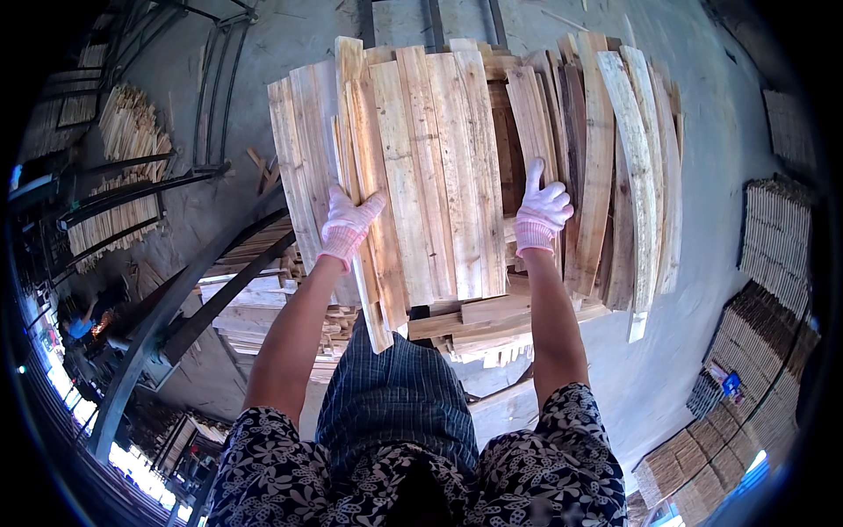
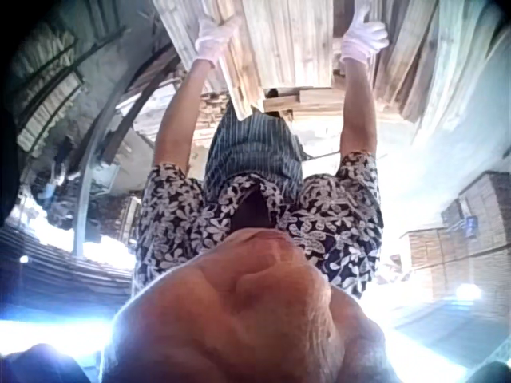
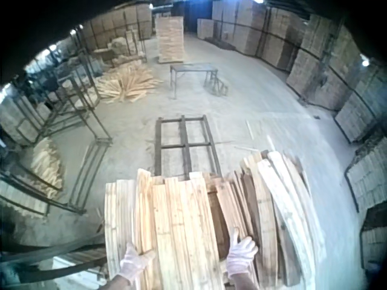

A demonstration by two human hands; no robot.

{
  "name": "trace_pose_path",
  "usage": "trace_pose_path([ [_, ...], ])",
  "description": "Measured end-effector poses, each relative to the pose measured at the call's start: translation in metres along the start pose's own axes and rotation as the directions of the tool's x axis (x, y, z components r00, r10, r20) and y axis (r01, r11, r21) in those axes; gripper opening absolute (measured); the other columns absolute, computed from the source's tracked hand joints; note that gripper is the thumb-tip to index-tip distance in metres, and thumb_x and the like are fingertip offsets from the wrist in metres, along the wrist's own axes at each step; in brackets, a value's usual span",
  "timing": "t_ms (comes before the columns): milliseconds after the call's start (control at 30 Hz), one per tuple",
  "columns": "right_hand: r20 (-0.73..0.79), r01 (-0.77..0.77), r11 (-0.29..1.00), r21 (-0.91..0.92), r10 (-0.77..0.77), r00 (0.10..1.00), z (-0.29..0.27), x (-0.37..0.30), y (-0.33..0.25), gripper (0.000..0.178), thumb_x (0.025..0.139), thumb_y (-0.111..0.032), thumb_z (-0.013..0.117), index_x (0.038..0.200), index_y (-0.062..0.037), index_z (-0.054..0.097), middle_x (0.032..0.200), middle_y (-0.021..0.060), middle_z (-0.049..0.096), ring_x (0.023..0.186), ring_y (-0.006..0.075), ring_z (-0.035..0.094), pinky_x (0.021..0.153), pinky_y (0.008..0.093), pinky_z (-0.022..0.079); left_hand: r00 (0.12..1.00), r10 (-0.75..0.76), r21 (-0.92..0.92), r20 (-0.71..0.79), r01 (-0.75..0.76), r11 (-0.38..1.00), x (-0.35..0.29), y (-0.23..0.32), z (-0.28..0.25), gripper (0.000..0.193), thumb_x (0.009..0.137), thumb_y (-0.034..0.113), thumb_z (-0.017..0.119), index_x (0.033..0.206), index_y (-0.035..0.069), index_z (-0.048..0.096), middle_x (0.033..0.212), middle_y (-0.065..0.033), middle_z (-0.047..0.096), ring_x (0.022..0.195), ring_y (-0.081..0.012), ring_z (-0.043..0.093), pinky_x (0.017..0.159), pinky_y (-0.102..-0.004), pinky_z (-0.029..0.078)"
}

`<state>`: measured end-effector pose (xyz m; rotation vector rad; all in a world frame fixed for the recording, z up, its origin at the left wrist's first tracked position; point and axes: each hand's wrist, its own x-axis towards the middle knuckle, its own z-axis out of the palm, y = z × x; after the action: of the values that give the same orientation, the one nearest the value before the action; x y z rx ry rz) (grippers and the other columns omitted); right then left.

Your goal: The person stacks wooden planks on a metal rack in a workshop. They pick up planks from a pile, align them, and place them onto the rack, occasionally adjusting the stack to ensure stability.

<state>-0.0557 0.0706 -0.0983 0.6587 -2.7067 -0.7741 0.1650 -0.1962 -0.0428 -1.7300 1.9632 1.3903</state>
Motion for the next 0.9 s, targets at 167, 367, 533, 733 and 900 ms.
trace_pose_path([
  [167, 0.248, -0.006, 0.893, 0.45, -0.118, 0.962, -0.044, 0.018, 0.018, 0.082, 0.087, -0.029, 0.073, 0.157, -0.0277, 0.029, 0.11, 0.0229, 0.056, 0.1, 0.0416, 0.062, 0.082, 0.0543, 0.051, 1.0, -0.011, 0.011, -0.026, 0.011, 1.0, 0.0, -0.003, -0.005, 0.106, 0.077, 0.046, 0.086, 0.147, -0.011, 0.031, 0.141, -0.0309, 0.051, 0.13, -0.0393, 0.054, 0.109, -0.0397, 0.044],
  [367, 0.414, -0.265, 0.639, 0.722, -0.093, 0.906, -0.068, 0.07, -0.013, 0.063, 0.094, -0.043, 0.063, 0.15, -0.0298, 0.039, 0.125, 0.0258, 0.055, 0.111, 0.0501, 0.058, 0.09, 0.0602, 0.049, 0.997, 0.068, 0.109, -0.049, -0.062, 0.992, 0.004, -0.01, 0.004, 0.116, 0.076, 0.05, 0.085, 0.152, -0.013, 0.023, 0.149, -0.0335, 0.045, 0.138, -0.0397, 0.048, 0.113, -0.0391, 0.04],
  [533, 0.375, -0.188, 0.768, 0.613, -0.074, 0.924, -0.077, 0.053, -0.029, 0.054, 0.094, -0.04, 0.061, 0.144, -0.0352, 0.044, 0.126, 0.0241, 0.056, 0.111, 0.047, 0.058, 0.092, 0.0579, 0.048, 0.997, 0.045, 0.136, -0.068, -0.035, 0.99, 0.002, -0.009, 0.004, 0.118, 0.076, 0.051, 0.085, 0.153, -0.012, 0.021, 0.15, -0.0328, 0.043, 0.137, -0.0403, 0.048, 0.113, -0.0398, 0.04],
  [733, 0.511, -0.37, 0.623, 0.689, -0.056, 0.858, -0.076, 0.072, 0.005, 0.083, 0.081, -0.053, 0.075, 0.149, -0.0232, 0.038, 0.133, 0.0266, 0.051, 0.124, 0.0462, 0.053, 0.102, 0.0535, 0.047, 0.996, 0.055, 0.136, -0.074, -0.044, 0.99, 0.01, -0.018, 0.007, 0.117, 0.076, 0.051, 0.085, 0.153, -0.011, 0.022, 0.146, -0.0316, 0.049, 0.134, -0.0389, 0.051, 0.111, -0.04, 0.042],
  [900, 0.638, -0.397, 0.659, 0.638, -0.165, 0.752, -0.086, 0.084, -0.007, 0.078, 0.079, -0.054, 0.077, 0.138, -0.0118, 0.048, 0.141, 0.0219, 0.05, 0.13, 0.042, 0.05, 0.101, 0.0508, 0.048, 0.998, 0.023, 0.092, -0.06, -0.018, 0.996, 0.004, -0.009, 0.0, 0.113, 0.078, 0.048, 0.085, 0.152, -0.011, 0.024, 0.144, -0.0302, 0.051, 0.132, -0.0361, 0.054, 0.11, -0.038, 0.043],
])
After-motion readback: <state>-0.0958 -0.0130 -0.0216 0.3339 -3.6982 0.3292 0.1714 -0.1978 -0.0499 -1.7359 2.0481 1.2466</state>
